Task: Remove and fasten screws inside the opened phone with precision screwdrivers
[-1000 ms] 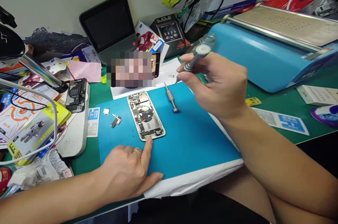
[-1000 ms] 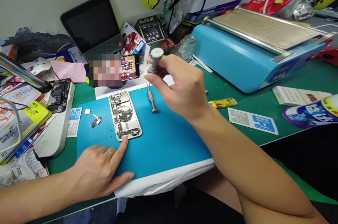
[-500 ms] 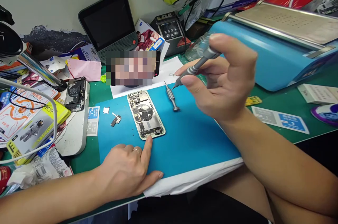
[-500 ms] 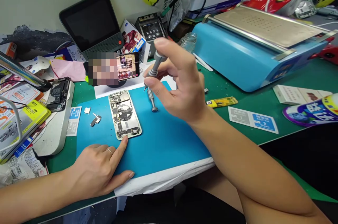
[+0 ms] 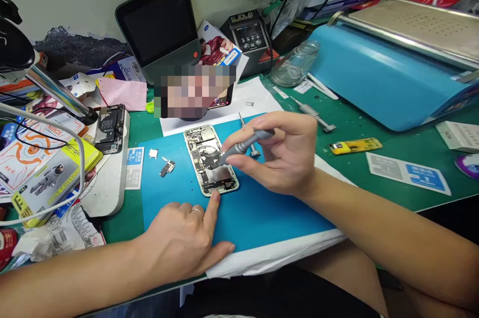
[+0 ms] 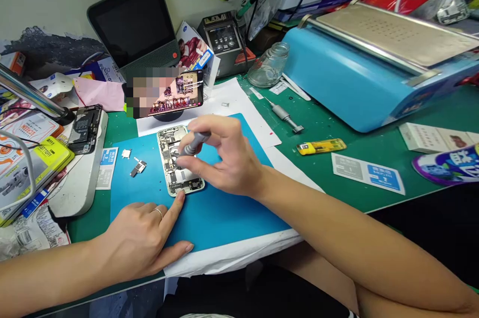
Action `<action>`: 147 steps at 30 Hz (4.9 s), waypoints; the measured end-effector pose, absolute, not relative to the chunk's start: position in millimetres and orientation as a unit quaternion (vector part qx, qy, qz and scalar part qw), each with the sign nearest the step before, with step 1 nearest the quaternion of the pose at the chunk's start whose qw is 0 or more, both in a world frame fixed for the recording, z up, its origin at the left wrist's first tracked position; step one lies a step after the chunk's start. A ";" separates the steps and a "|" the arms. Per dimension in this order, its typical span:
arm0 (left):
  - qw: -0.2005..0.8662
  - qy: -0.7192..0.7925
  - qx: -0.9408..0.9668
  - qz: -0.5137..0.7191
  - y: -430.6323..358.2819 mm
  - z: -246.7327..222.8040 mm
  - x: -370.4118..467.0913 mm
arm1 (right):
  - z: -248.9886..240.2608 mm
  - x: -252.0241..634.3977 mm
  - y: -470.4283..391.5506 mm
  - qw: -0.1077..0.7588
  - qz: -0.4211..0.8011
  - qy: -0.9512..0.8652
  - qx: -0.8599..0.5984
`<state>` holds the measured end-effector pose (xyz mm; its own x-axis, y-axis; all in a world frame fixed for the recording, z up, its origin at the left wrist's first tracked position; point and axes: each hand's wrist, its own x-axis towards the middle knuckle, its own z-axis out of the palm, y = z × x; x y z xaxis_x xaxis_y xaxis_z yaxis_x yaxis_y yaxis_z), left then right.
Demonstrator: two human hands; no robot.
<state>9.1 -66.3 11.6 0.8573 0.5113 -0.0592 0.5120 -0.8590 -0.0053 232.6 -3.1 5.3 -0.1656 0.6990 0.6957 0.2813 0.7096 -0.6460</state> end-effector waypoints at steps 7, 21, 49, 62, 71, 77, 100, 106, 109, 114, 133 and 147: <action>0.006 0.268 0.963 -0.014 -65.6 9.6 9.5 | -3.9 226.9 -3.2 0.470 0.308 -0.777 -0.283; 0.000 0.254 0.967 0.013 -64.3 9.4 9.5 | -14.7 224.4 -2.3 0.433 0.281 -0.831 -0.208; -0.005 0.250 0.968 0.024 -64.2 8.1 8.3 | -15.2 226.3 -2.5 0.427 0.285 -0.832 -0.212; -0.001 0.250 0.968 0.021 -63.8 8.0 8.5 | -15.2 226.5 -2.3 0.431 0.277 -0.831 -0.213; 0.001 0.251 0.968 0.013 -64.6 8.8 8.4 | -13.1 227.6 -2.2 0.426 0.283 -0.831 -0.218; 0.007 0.251 0.968 0.008 -63.2 9.5 8.8 | -13.4 227.5 -1.8 0.436 0.285 -0.825 -0.220; 0.014 0.250 0.968 -0.001 -63.3 8.9 8.6 | -11.0 228.6 0.1 0.448 0.272 -0.823 -0.220; 0.004 0.250 0.968 0.010 -63.7 8.7 9.1 | -11.2 229.6 0.1 0.449 0.270 -0.821 -0.229; 0.004 0.250 0.968 0.011 -63.3 9.1 8.8 | -11.3 229.9 -0.1 0.446 0.272 -0.820 -0.234; 0.007 0.250 0.968 0.004 -63.3 9.6 8.0 | -9.7 229.6 0.2 0.452 0.260 -0.820 -0.235; -0.002 0.243 0.970 0.004 -62.3 9.9 8.7 | -6.5 229.4 0.0 0.454 0.270 -0.814 -0.242; -0.005 0.242 0.970 0.024 -62.0 9.6 8.8 | -8.0 225.6 -2.5 0.432 0.303 -0.811 -0.252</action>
